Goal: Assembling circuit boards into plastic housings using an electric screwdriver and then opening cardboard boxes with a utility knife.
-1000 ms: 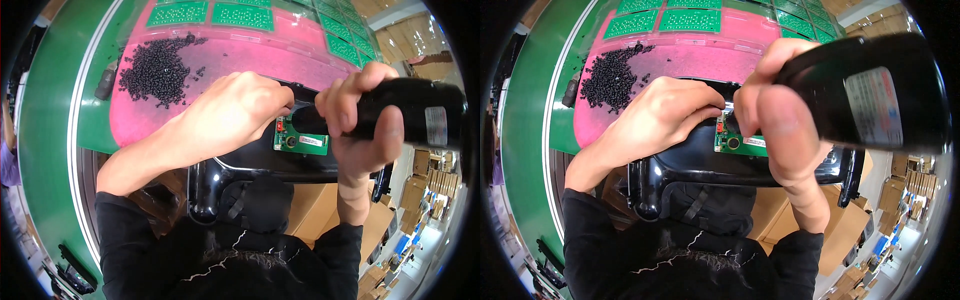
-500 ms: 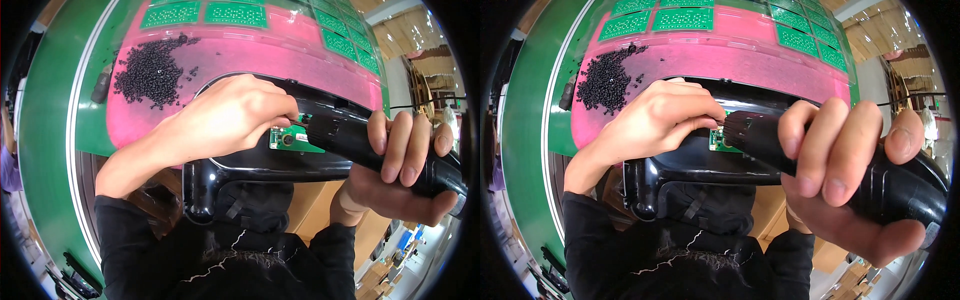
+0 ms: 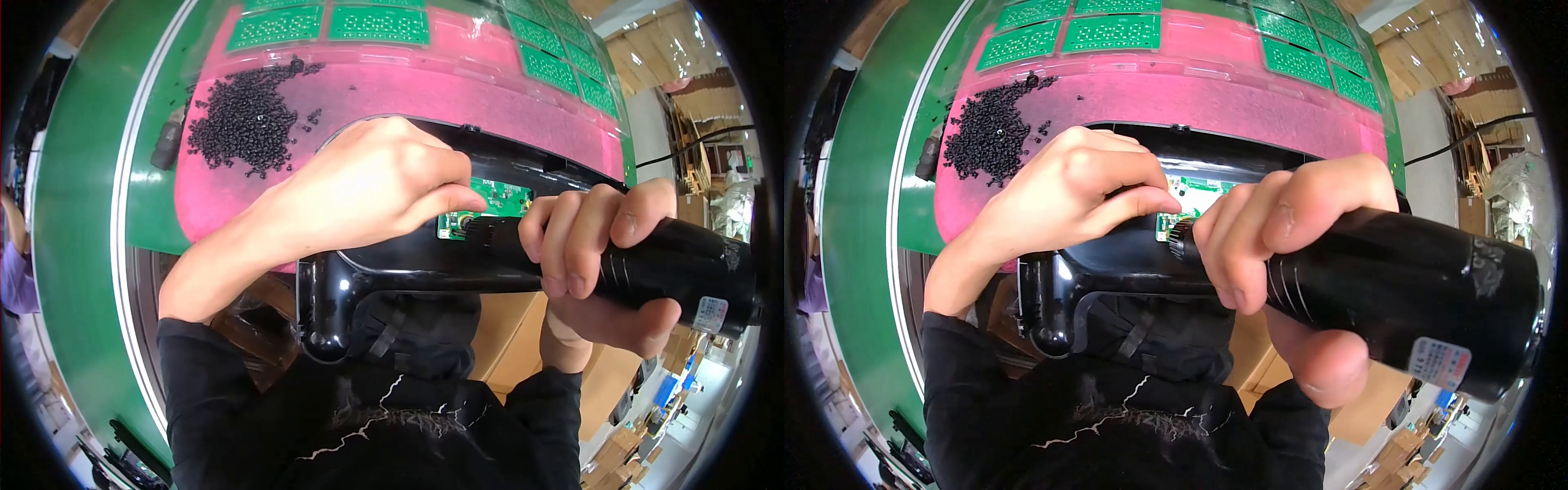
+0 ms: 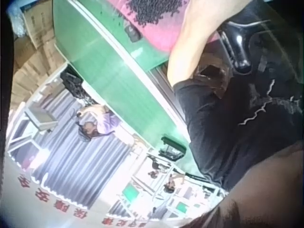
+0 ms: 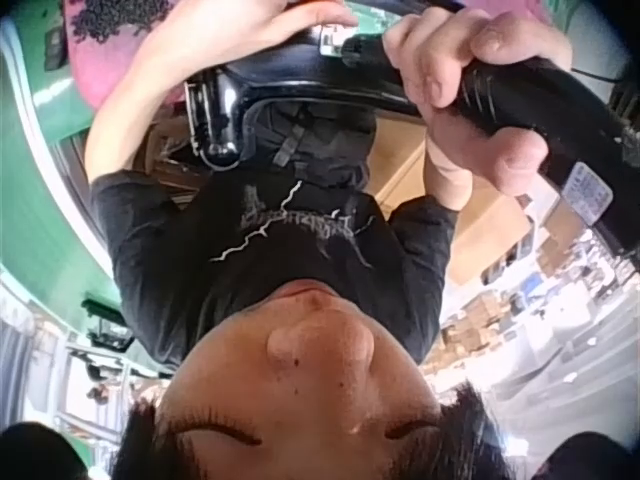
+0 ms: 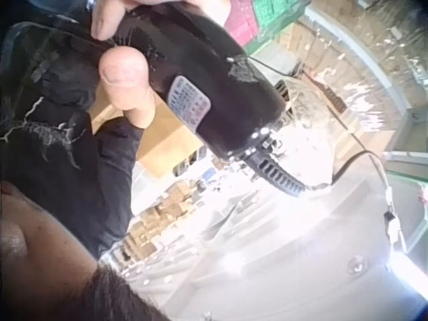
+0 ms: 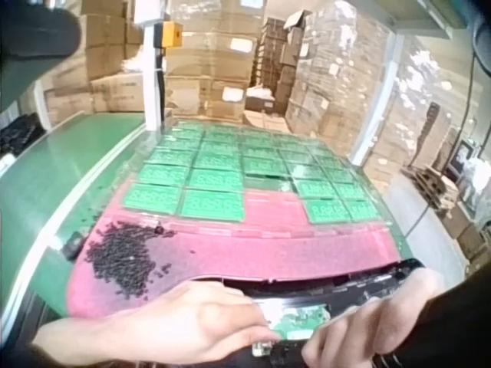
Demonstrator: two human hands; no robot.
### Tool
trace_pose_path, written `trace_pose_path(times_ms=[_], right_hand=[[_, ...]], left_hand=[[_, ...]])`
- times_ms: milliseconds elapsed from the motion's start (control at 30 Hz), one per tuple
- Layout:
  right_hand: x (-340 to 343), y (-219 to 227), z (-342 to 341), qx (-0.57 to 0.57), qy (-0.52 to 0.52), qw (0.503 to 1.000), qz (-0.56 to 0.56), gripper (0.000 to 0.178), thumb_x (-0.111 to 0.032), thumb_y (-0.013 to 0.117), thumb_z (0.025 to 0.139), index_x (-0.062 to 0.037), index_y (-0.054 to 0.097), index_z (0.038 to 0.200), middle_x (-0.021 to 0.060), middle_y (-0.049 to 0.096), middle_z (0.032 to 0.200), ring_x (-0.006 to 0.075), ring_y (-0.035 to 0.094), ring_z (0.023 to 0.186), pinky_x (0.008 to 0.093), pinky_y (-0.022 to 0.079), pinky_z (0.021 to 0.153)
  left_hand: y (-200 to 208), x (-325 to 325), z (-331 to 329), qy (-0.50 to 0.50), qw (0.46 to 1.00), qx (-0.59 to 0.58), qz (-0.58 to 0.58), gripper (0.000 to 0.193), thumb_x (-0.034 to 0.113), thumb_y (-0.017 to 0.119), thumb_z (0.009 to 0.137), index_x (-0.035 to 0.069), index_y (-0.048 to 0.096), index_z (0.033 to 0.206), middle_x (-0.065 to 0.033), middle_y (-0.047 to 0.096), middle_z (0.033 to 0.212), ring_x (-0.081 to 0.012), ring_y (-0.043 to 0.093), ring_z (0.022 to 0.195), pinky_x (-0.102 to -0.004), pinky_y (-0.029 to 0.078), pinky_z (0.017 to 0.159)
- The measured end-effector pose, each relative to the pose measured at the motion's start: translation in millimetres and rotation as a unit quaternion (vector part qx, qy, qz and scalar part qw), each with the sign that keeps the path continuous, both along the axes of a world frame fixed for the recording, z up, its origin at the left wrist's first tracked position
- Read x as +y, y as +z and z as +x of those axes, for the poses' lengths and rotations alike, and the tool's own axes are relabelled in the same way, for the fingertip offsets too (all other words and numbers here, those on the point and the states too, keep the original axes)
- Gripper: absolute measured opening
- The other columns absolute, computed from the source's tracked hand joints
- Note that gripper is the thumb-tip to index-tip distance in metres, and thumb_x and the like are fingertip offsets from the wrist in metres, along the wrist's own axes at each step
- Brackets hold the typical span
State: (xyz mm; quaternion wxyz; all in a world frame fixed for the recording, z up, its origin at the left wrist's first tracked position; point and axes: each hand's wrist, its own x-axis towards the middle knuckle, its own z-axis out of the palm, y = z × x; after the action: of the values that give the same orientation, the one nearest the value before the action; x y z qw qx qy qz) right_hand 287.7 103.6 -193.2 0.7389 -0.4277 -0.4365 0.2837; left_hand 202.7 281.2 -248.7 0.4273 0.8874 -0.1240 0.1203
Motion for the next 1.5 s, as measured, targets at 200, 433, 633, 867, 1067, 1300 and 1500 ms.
trace_pose_path(times_ms=[200, 433, 633, 867, 1067, 1300, 1500], right_hand=[[11.1, 5.3, -12.6, -0.029, -0.023, 0.999, -0.018, 0.05, -0.048, 0.068, 0.075, -0.0105, 0.041, 0.092, -0.0014, 0.049, 0.06, 0.0099, 0.044, 0.045, 0.0262, 0.035, 0.048], [19.8, 16.3, -26.8, -0.025, -0.04, 0.994, -0.094, 0.048, -0.047, 0.068, 0.077, -0.0086, 0.042, 0.091, -0.002, 0.045, 0.058, 0.0095, 0.042, 0.045, 0.0261, 0.033, 0.047], [13.2, 15.5, -23.7, -0.05, -0.027, 0.994, -0.09, 0.067, -0.066, 0.068, 0.068, -0.0093, 0.044, 0.095, -0.0029, 0.047, 0.059, 0.0089, 0.044, 0.046, 0.0248, 0.035, 0.047], [-0.1, 34.2, -9.7, -0.02, -0.039, 0.995, 0.092, 0.054, -0.055, 0.068, 0.073, -0.0123, 0.046, 0.098, -0.0046, 0.051, 0.063, 0.0068, 0.046, 0.048, 0.025, 0.038, 0.054], [-14.2, 40.0, 9.3, -0.031, -0.021, 0.994, 0.101, 0.053, -0.052, 0.068, 0.074, -0.0113, 0.047, 0.101, -0.0042, 0.052, 0.065, 0.0067, 0.049, 0.051, 0.0248, 0.038, 0.056], [-43.6, 37.2, 24.0, -0.073, -0.077, 0.993, 0.06, 0.058, -0.056, 0.066, 0.074, -0.0086, 0.046, 0.099, -0.0025, 0.05, 0.062, 0.0077, 0.045, 0.045, 0.0251, 0.037, 0.052], [-71.7, 14.4, 45.4, -0.076, -0.138, 0.987, 0.023, 0.06, -0.061, 0.06, 0.077, -0.0069, 0.044, 0.096, -0.0013, 0.046, 0.059, 0.0084, 0.04, 0.041, 0.0255, 0.035, 0.048]], left_hand=[[6.0, 0.1, -8.3, 0.027, 0.999, -0.046, 0.002, 0.02, 0.008, 0.059, 0.083, -0.002, 0.047, 0.071, -0.0137, 0.046, 0.062, -0.034, 0.051, 0.061, -0.0415, 0.04, 0.055], [1.3, -1.2, -12.5, 0.037, 0.994, -0.09, -0.045, 0.013, 0.008, 0.06, 0.082, -0.002, 0.052, 0.079, -0.0141, 0.053, 0.074, -0.0352, 0.055, 0.068, -0.0414, 0.044, 0.061], [0.2, 1.2, -13.6, -0.021, 0.998, -0.043, -0.03, 0.01, 0.006, 0.063, 0.079, 0.0, 0.058, 0.085, -0.0136, 0.058, 0.078, -0.0342, 0.058, 0.074, -0.0404, 0.047, 0.063], [6.3, -7.6, -4.4, -0.074, 0.993, -0.089, -0.01, 0.017, 0.006, 0.068, 0.073, 0.0, 0.058, 0.085, -0.0107, 0.057, 0.075, -0.031, 0.057, 0.071, -0.0394, 0.046, 0.06], [12.4, -15.0, 5.8, -0.062, 0.991, -0.109, -0.05, 0.019, 0.005, 0.071, 0.069, -0.002, 0.058, 0.08, -0.0107, 0.058, 0.073, -0.0285, 0.055, 0.067, -0.0367, 0.045, 0.059], [22.0, -22.0, 12.1, -0.007, 0.996, -0.076, -0.038, 0.061, 0.039, 0.079, 0.055, 0.002, 0.06, 0.099, -0.0075, 0.062, 0.094, -0.0242, 0.057, 0.086, -0.0334, 0.046, 0.071], [12.0, -14.9, 14.6, 0.036, 0.987, -0.148, -0.058, 0.046, 0.034, 0.062, 0.077, 0.003, 0.034, 0.096, -0.0138, 0.044, 0.103, -0.0247, 0.04, 0.094, -0.0359, 0.034, 0.089]])
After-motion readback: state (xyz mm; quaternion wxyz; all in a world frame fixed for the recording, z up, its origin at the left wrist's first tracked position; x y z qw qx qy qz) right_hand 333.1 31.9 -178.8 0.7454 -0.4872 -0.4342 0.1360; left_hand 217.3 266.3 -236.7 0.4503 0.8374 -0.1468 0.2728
